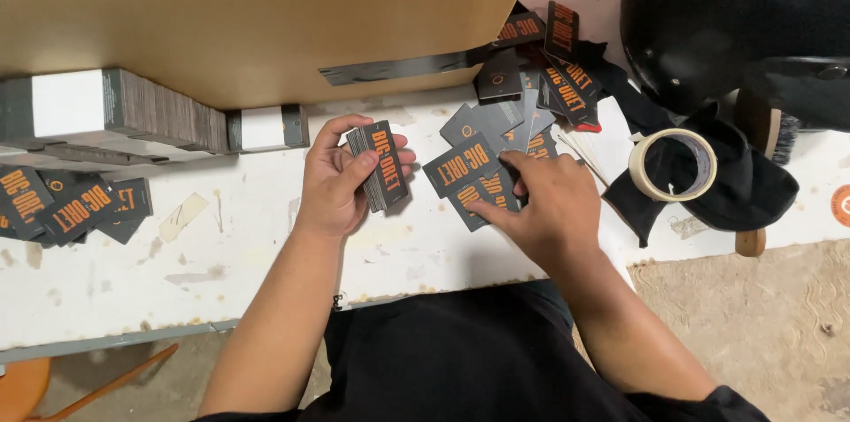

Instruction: Sorting and transferring small cardboard product tags from a workbench into a large shipping box.

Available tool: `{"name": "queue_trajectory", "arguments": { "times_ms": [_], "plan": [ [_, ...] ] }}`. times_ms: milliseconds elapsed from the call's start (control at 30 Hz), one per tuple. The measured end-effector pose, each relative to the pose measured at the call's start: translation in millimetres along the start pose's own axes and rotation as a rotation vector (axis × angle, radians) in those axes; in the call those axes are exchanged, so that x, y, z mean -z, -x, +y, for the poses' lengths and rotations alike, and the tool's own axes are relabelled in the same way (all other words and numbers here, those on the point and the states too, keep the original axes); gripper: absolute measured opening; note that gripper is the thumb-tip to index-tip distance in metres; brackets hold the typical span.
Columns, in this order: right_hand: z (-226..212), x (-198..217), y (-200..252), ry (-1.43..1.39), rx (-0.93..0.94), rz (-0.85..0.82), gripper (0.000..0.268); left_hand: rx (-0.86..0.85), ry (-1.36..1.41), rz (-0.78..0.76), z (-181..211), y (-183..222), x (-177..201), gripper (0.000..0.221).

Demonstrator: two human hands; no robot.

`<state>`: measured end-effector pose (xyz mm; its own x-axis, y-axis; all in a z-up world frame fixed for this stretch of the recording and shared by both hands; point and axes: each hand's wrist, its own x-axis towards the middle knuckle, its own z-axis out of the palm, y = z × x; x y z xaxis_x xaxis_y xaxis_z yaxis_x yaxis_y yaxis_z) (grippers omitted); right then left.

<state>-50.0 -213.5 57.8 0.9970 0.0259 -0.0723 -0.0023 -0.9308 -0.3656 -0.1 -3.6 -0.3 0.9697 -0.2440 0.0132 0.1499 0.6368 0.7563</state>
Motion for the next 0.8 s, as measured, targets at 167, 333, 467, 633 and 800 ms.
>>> {"name": "queue_trajectory", "arguments": {
  "times_ms": [167,333,467,633,800],
  "plan": [
    [7.5,-21.7,5.3,0.046,0.108,0.125,0.059,0.012,0.009,-0.020,-4.4,0.9,2.2,0.033],
    [14.8,-24.9,-18.3,-0.178,0.163,0.155,0.047,0.006,0.012,-0.039,-7.1,1.6,5.4,0.034],
    [30.2,-30.1,-50.5,-0.550,0.321,0.574,0.015,-0.005,0.019,-0.059,-7.9,2.6,5.9,0.032],
    [20.8,-0.4,-78.6,-0.845,0.438,0.735,0.017,-0.012,0.047,-0.083,-8.1,1.9,10.9,0.033],
    [0.6,19.3,-81.7,-0.856,0.360,0.626,0.025,0.082,0.015,-0.097,-4.7,1.8,13.8,0.033]
  ]
}}
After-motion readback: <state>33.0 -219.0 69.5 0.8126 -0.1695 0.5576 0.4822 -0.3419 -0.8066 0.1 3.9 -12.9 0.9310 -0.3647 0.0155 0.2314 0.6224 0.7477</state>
